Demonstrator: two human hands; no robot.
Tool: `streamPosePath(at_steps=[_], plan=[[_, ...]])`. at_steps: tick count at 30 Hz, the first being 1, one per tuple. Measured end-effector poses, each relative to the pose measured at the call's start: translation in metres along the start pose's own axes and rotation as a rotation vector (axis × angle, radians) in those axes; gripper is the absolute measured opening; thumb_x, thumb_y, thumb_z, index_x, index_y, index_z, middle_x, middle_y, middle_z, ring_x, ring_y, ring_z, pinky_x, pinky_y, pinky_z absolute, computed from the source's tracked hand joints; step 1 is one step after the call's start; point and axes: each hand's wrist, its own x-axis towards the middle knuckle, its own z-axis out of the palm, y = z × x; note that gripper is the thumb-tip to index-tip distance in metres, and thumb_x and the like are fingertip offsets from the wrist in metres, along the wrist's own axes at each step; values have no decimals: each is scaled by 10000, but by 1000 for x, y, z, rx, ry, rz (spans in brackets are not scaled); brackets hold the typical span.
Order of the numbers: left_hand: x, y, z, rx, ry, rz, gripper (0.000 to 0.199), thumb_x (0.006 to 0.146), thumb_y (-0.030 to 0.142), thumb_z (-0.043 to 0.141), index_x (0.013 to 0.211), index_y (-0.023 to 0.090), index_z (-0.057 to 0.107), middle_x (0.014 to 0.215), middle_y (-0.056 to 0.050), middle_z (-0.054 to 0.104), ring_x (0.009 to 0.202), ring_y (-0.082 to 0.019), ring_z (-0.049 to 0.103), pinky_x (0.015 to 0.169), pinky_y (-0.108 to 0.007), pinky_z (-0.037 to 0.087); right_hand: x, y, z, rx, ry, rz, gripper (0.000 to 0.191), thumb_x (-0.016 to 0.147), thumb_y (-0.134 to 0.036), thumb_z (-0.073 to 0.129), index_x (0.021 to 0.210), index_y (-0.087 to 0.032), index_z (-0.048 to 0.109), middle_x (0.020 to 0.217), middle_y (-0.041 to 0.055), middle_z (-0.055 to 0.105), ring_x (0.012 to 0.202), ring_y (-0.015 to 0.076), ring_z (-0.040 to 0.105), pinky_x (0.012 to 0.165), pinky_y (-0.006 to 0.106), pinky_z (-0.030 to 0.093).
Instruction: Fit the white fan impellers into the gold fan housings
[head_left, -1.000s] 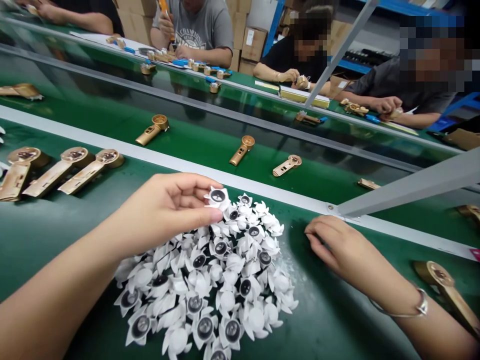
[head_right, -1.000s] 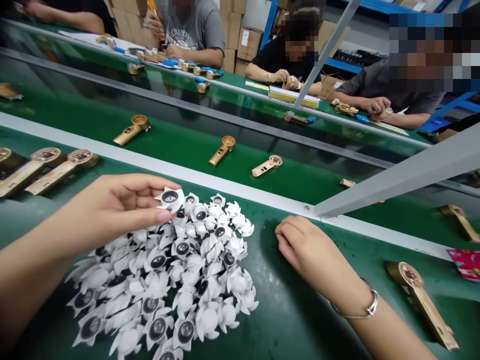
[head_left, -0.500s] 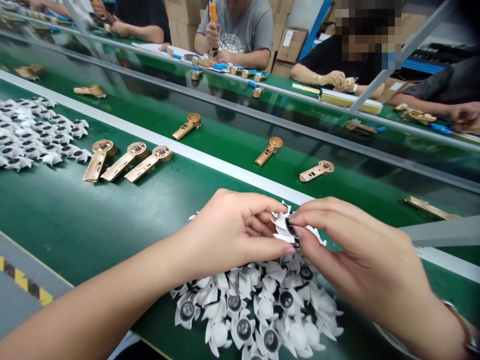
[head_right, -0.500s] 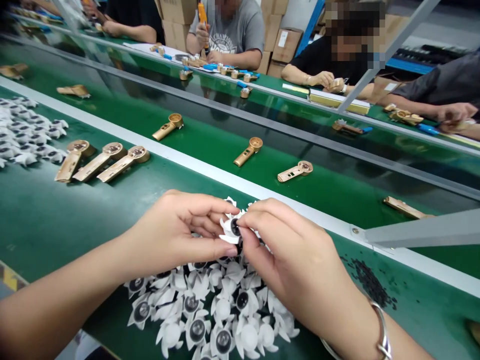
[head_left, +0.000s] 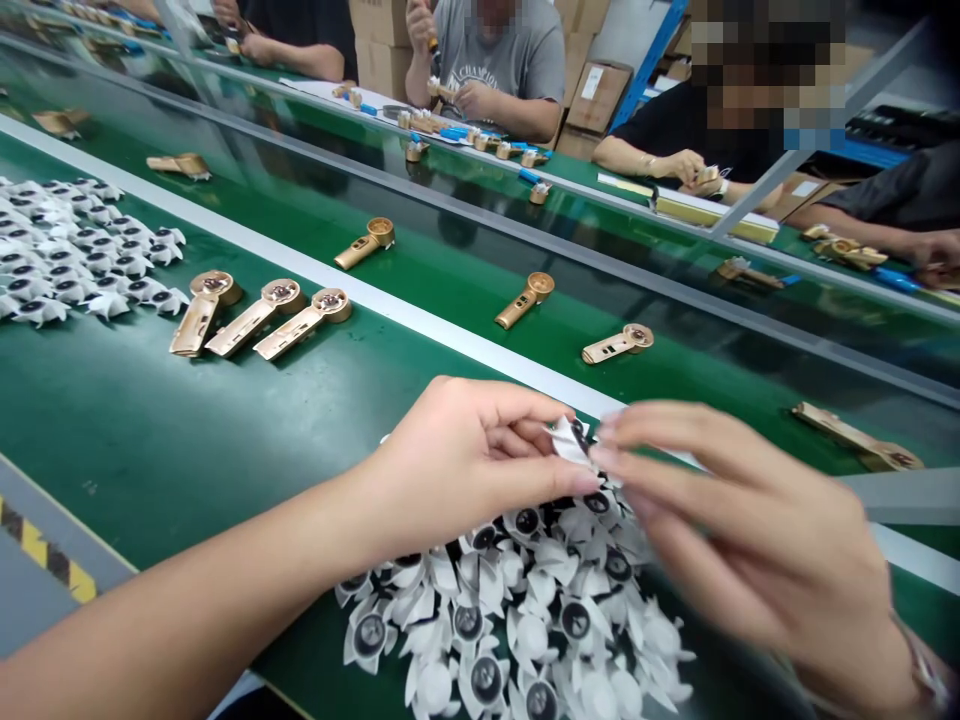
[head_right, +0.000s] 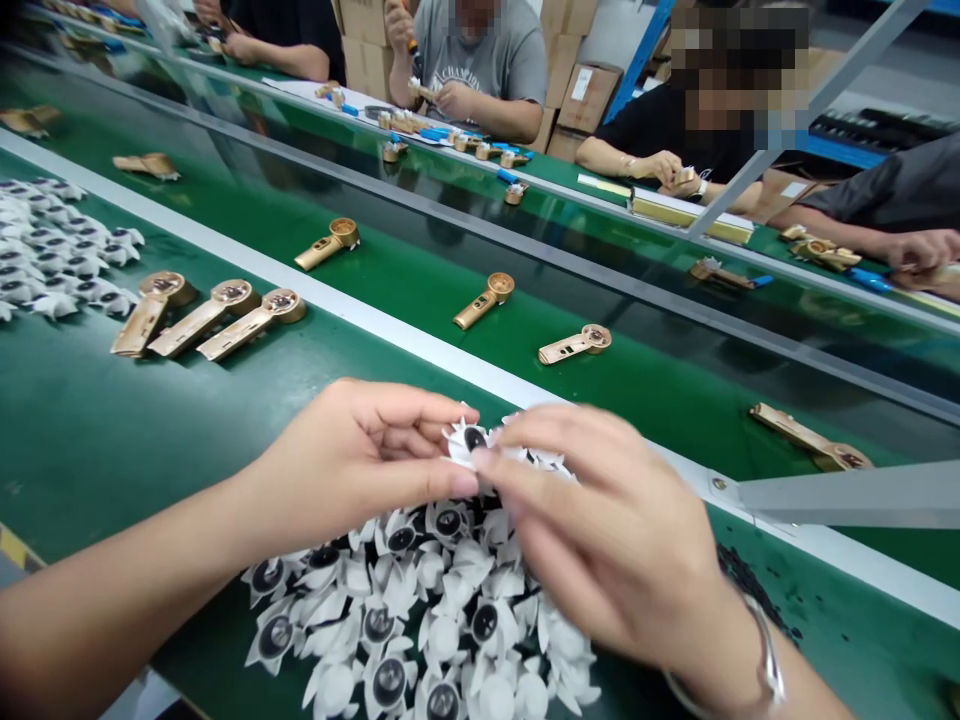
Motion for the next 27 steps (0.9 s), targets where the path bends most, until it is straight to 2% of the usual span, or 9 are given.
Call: streamPosePath(at_steps=[3,6,8,10,13,16,19,22,27], plan=[[3,2,-2,34,58,-11,438,708,338,835,1104,203,706,856,-43,772,777,-189,747,697,-254,591,19,65,10,-201,25,268,354,888,-194,548,1229,-189,644,1222,131,651,1186,288,599,1032,420,471],[5,3,-5,30,37,-26,466,725,344,826,1148,215,681,803,-40,774,750,-178,745,681,-245,581,36,137,28,-240,-61,347,466,893,-194,473,1326,-60,582,1331,212,597,1298,326,527,1057,420,437],[6,3,-7,-3,14,-35,464,731,316,824,1156,206,674,796,-47,777,767,-177,745,715,-258,587,42,168,38,-220,-148,345,396,858,-175,487,1197,-85,670,1208,156,682,1168,282,634,971,365,506],[6,3,-9,-37,4,-39,462,724,277,830,1153,198,679,797,-48,777,786,-178,747,749,-271,594,44,179,41,-210,-237,355,300,819,-186,545,1055,-127,721,1057,113,735,991,265,707,872,363,560],[6,5,-12,-68,30,-8,460,695,238,850,1130,197,704,807,-34,765,789,-172,744,745,-256,603,39,161,32,-231,-278,385,356,805,-265,611,1130,-138,681,1040,137,732,928,317,706,799,441,577],[4,9,-13,-106,83,61,430,687,218,856,1100,209,735,840,-21,750,780,-146,731,702,-212,606,29,114,11,-151,-170,428,493,813,-351,653,1271,-186,578,1053,115,722,896,304,700,758,435,578],[2,12,-11,-114,142,159,405,691,165,847,1081,232,761,915,-14,737,794,-125,717,691,-188,613,23,58,-4,233,-31,498,493,782,-385,742,1214,-244,550,1074,72,709,895,241,709,774,358,600],[-1,12,-8,-35,161,272,441,675,144,855,1090,266,767,1092,-23,719,924,-155,716,781,-218,630,25,14,-6,648,-16,547,444,746,-351,809,1111,-255,576,1074,42,717,913,193,726,781,265,618],[-4,11,-6,82,161,332,538,667,145,863,1168,291,733,1082,-8,766,942,-167,739,885,-253,623,30,-11,-2,824,-22,589,473,748,-299,815,1183,-269,631,1147,34,733,960,195,740,800,226,624]])
